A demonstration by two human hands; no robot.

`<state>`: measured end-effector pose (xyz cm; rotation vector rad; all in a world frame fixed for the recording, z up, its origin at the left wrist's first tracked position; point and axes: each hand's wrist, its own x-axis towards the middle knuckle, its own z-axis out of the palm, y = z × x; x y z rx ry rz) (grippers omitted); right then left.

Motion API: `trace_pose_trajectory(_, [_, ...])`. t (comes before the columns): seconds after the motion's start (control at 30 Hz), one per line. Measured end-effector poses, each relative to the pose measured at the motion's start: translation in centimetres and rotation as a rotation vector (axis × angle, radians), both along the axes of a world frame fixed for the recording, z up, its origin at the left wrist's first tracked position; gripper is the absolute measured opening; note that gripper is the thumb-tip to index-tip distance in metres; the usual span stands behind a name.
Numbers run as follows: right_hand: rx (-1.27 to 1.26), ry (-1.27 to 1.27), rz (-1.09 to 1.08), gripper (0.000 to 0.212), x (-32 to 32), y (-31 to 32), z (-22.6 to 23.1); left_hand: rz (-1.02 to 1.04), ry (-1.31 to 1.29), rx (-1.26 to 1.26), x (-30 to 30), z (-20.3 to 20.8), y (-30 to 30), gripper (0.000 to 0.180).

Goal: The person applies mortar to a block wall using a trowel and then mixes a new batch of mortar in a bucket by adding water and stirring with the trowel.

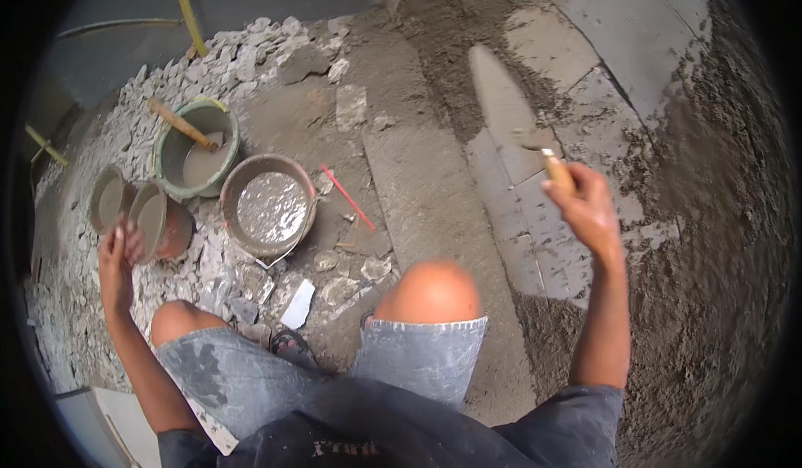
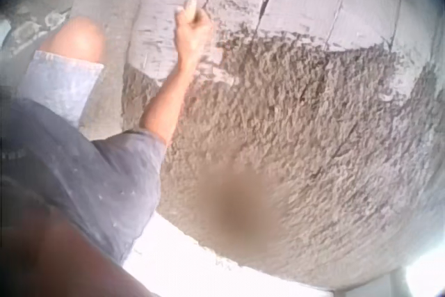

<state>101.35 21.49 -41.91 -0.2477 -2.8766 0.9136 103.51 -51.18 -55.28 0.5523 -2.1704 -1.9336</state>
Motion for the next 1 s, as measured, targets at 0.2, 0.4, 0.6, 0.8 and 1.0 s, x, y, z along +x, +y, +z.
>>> trace_pose_trajectory(0.2, [0.439, 0.139, 0.465, 0.018, -5.2, -15.0, -13.9, -0.161, 0.008, -0.224, -4.1, 6.5, 10.2, 0.057])
trace_pose_trajectory(0.4, [0.591, 0.350, 0.730, 0.011, -9.9, -26.7, -25.0, -0.029, -0.263, -0.399, -4.1, -9.9, 14.8, 0.054])
trace_pose_trajectory(0.6, [0.433, -0.186, 0.890, 0.032, -9.9, -32.2, -25.1, 0.111, -0.441, -0.104, -2.6, -18.7, 17.8, 0.053])
trace_pose_trajectory(0.8, [-0.028, -0.355, 0.747, 0.034, -9.0, -26.5, -27.1, 0.092, -0.474, -0.095, -4.0, -18.2, 18.1, 0.059])
trace_pose_trajectory(1.0, [-0.001, -0.283, 0.623, 0.030, -6.6, -26.4, -27.3, 0.311, -0.388, -0.214, -4.2, -17.0, 16.1, 0.069])
